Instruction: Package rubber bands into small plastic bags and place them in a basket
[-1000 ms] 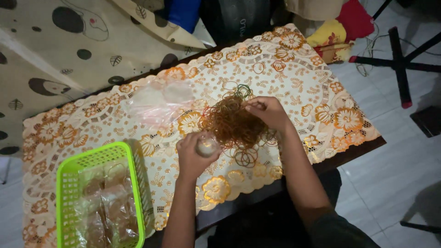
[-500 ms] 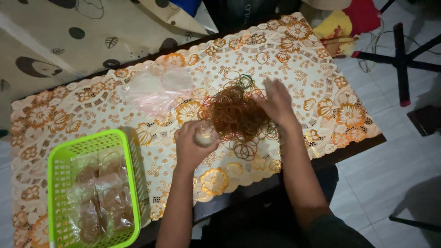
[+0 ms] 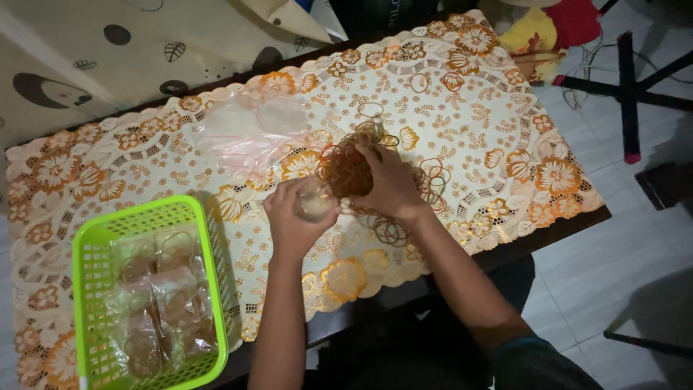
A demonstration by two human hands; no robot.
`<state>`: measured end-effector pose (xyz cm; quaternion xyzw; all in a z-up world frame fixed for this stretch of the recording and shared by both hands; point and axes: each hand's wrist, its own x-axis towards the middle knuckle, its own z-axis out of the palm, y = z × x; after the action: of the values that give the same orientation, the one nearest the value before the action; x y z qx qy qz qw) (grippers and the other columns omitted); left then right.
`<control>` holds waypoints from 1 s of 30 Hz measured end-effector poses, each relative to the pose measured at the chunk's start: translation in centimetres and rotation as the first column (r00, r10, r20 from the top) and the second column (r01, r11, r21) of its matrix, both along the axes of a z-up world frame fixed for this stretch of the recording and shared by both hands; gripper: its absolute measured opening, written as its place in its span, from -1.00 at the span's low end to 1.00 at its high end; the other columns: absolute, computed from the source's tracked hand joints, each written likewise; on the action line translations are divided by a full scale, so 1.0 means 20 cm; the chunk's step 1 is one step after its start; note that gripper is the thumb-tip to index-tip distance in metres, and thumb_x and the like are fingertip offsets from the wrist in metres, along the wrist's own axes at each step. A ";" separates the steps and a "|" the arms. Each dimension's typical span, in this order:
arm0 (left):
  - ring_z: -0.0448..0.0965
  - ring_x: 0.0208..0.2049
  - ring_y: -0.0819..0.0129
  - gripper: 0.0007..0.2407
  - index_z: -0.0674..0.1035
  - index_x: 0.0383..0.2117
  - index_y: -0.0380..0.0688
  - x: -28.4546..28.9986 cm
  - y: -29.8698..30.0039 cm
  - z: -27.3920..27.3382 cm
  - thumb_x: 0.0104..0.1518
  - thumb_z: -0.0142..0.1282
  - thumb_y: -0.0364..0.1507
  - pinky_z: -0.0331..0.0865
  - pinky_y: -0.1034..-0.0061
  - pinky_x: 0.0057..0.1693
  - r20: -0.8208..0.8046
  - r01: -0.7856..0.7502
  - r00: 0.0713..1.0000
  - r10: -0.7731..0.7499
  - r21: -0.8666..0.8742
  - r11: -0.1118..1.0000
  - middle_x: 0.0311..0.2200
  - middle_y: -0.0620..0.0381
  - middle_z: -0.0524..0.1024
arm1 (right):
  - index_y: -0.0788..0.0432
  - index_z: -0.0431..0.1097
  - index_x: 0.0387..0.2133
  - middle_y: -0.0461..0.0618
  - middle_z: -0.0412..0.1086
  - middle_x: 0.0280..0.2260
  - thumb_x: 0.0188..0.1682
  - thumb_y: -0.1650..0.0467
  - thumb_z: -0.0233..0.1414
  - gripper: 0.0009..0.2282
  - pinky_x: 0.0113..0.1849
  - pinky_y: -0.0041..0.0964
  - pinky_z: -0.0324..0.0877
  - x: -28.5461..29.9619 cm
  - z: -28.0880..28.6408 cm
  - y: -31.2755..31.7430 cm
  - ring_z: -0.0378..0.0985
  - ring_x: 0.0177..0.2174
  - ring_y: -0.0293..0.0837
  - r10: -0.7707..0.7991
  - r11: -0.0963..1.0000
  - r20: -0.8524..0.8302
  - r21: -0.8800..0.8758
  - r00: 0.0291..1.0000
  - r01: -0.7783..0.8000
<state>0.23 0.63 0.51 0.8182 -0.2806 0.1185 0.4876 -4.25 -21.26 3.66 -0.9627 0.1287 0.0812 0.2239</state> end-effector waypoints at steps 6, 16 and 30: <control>0.61 -0.12 0.20 -0.43 0.57 -0.09 -0.04 -0.01 0.01 0.03 -0.31 0.53 -0.19 0.17 0.19 0.19 -0.028 0.024 0.999 -0.024 -0.021 0.999 -0.11 0.15 0.52 | -0.10 0.20 0.27 0.16 0.23 0.13 -0.09 0.33 0.22 -0.40 0.11 0.30 0.27 0.00 -0.10 -0.07 0.28 0.19 0.28 -0.064 0.968 0.106 0.250 0.992 0.035; 0.61 -0.11 0.27 -0.40 0.58 -0.06 0.02 -0.01 0.00 0.01 -0.35 0.53 -0.19 0.21 0.29 0.16 -0.005 0.043 0.999 -0.043 -0.023 0.999 -0.13 0.22 0.52 | -0.15 0.42 0.10 0.12 0.42 0.02 -0.28 0.21 0.28 -0.44 0.05 0.23 0.38 -0.06 -0.03 -0.15 0.45 0.06 0.23 -0.108 0.973 0.312 0.226 0.944 0.037; 0.61 -0.16 0.23 -0.43 0.58 -0.14 -0.03 -0.01 -0.03 0.01 -0.35 0.53 -0.14 0.19 0.22 0.19 -0.025 0.062 0.998 -0.062 0.004 0.998 -0.22 0.18 0.54 | 0.32 0.30 0.15 0.41 0.01 0.28 0.01 0.43 0.19 -0.56 -0.04 0.16 0.49 -0.29 0.11 -0.20 0.31 0.11 0.38 -0.606 0.710 0.276 0.611 0.746 0.350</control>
<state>0.02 0.02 0.69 0.8118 -0.3000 0.0926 0.4924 -10.03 -25.19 5.87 -0.7846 0.2978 -0.1793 0.5134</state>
